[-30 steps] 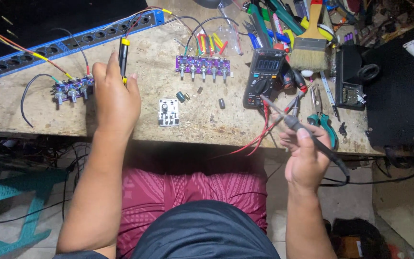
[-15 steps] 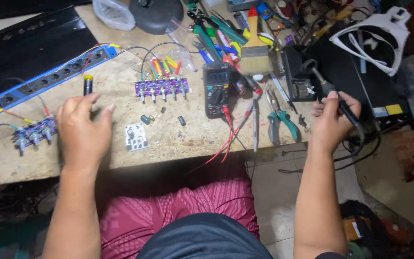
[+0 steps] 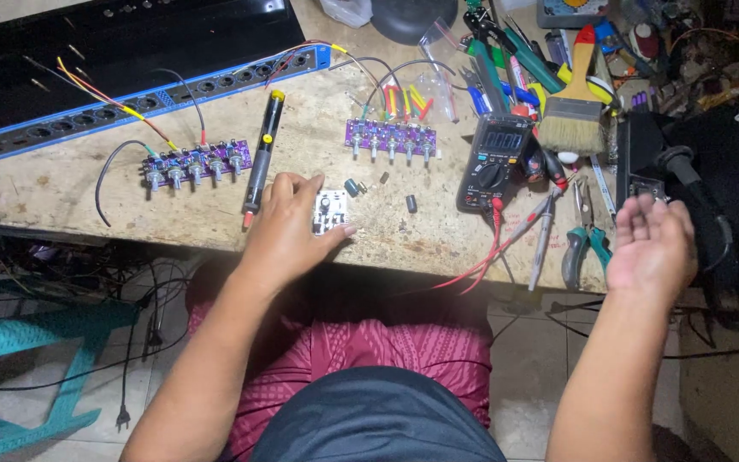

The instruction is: Soldering and desoldering electronic components on a circuit board using a soldering iron and desoldering pump

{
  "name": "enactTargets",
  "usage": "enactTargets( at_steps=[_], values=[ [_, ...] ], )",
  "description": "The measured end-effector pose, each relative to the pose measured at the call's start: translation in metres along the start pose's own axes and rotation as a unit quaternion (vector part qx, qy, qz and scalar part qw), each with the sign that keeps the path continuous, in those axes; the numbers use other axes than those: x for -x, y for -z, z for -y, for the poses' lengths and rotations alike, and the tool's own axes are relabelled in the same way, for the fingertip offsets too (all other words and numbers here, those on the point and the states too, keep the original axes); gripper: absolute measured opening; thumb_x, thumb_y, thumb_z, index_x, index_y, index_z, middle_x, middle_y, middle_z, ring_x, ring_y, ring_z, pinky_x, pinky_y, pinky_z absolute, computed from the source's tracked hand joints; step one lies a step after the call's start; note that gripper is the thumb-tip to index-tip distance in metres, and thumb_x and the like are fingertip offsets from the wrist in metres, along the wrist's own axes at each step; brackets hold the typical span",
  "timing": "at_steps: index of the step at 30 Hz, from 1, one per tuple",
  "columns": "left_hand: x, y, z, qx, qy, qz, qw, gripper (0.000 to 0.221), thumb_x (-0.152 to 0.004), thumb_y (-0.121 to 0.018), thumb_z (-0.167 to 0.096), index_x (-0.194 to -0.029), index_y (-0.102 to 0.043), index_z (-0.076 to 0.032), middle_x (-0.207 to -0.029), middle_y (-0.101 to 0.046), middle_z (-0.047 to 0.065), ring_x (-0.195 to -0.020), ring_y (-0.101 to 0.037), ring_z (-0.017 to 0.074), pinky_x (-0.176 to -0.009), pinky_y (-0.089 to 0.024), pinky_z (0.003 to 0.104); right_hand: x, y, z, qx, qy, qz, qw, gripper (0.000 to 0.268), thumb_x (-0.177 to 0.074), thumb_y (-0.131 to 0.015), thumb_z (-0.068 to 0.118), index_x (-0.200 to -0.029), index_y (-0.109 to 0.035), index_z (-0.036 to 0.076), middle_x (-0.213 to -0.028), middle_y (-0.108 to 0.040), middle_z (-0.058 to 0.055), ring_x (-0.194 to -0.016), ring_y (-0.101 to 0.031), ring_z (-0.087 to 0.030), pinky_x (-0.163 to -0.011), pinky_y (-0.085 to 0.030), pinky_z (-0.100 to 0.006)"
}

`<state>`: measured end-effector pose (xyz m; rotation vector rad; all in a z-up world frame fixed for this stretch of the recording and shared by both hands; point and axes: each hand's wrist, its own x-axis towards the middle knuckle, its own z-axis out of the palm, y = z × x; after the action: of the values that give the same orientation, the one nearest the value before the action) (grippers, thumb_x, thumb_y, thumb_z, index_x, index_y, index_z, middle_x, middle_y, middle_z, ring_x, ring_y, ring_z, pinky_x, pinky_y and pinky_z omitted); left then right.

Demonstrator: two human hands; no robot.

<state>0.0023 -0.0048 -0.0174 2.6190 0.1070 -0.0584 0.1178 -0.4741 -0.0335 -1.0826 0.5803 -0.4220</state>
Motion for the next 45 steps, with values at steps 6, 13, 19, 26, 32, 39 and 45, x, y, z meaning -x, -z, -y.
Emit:
enactTargets(
  at_steps=[6,13,19,26,32,39,45],
  values=[
    [0.007,-0.009,-0.006,0.054,-0.012,-0.100,0.993,0.069,-0.070,-0.093,-0.031,-0.128,-0.069,-0.004,-0.116,-0.052,0.013,-0.110,-0.055,0.0394,-0.088,-0.052,0.052,0.186,-0.056,-0.037,0.331,0.148,0.311,0.878,0.037,-0.089,-0.069,-0.008,-0.126,-0.065,-0.003,-0.096,-0.064,-0.016,-0.069,-0.065,-0.016,-0.054,-0.059,-0.027],
    [0.024,-0.004,-0.020,0.210,0.001,-0.132,0.969,0.065,-0.072,-0.090,-0.006,-0.128,-0.057,0.000,-0.116,-0.064,0.023,-0.115,-0.063,0.0427,-0.101,-0.048,0.054,0.190,-0.098,-0.089,0.467,0.387,0.368,0.705,0.038,-0.089,-0.081,0.019,-0.122,-0.072,0.001,-0.091,-0.067,-0.013,-0.067,-0.068,-0.025,-0.053,-0.057,-0.033],
    [0.020,-0.041,-0.024,0.567,0.084,-0.077,0.816,0.083,-0.066,-0.092,0.005,-0.135,-0.045,-0.001,-0.108,-0.060,0.017,-0.099,-0.073,0.0264,-0.082,-0.066,0.035,0.176,-0.110,-0.113,0.564,0.416,0.298,0.649,0.024,-0.093,-0.077,0.033,-0.105,-0.076,0.013,-0.084,-0.062,-0.003,-0.075,-0.071,-0.025,-0.063,-0.060,-0.036],
    [0.010,-0.046,-0.047,0.658,0.078,-0.013,0.749,0.060,-0.093,-0.069,-0.005,-0.146,-0.041,0.003,-0.117,-0.053,0.013,-0.112,-0.065,0.0204,-0.097,-0.059,0.035,0.181,-0.099,-0.102,0.343,0.155,0.324,0.868,0.018,-0.085,-0.085,0.012,-0.101,-0.077,0.009,-0.081,-0.075,-0.008,-0.067,-0.072,-0.012,-0.058,-0.058,-0.022],
    [-0.001,-0.068,-0.049,0.646,0.037,-0.062,0.760,0.058,-0.090,-0.072,0.004,-0.143,-0.047,0.002,-0.114,-0.058,0.012,-0.104,-0.071,0.0194,-0.093,-0.063,0.031,0.178,-0.093,-0.108,0.203,0.040,0.322,0.924,0.027,-0.087,-0.082,0.003,-0.110,-0.069,-0.001,-0.089,-0.072,-0.011,-0.071,-0.074,-0.012,-0.060,-0.065,-0.021],
    [-0.003,-0.077,-0.052,0.666,0.046,-0.085,0.740,0.055,-0.079,-0.083,0.006,-0.130,-0.064,0.000,-0.115,-0.068,0.013,-0.098,-0.074,0.0189,-0.090,-0.065,0.029,0.178,-0.092,-0.108,0.194,0.039,0.329,0.924,0.025,-0.087,-0.082,0.004,-0.109,-0.072,-0.001,-0.087,-0.074,-0.011,-0.070,-0.073,-0.012,-0.059,-0.063,-0.021],
    [0.000,-0.076,-0.060,0.656,0.052,-0.093,0.747,0.048,-0.079,-0.084,0.004,-0.123,-0.067,0.000,-0.112,-0.071,0.015,-0.097,-0.075,0.0192,-0.090,-0.064,0.029,0.186,-0.099,-0.099,0.178,0.048,0.345,0.920,0.026,-0.085,-0.083,0.000,-0.109,-0.073,-0.002,-0.086,-0.073,-0.011,-0.071,-0.072,-0.012,-0.061,-0.064,-0.021]
  ],
)
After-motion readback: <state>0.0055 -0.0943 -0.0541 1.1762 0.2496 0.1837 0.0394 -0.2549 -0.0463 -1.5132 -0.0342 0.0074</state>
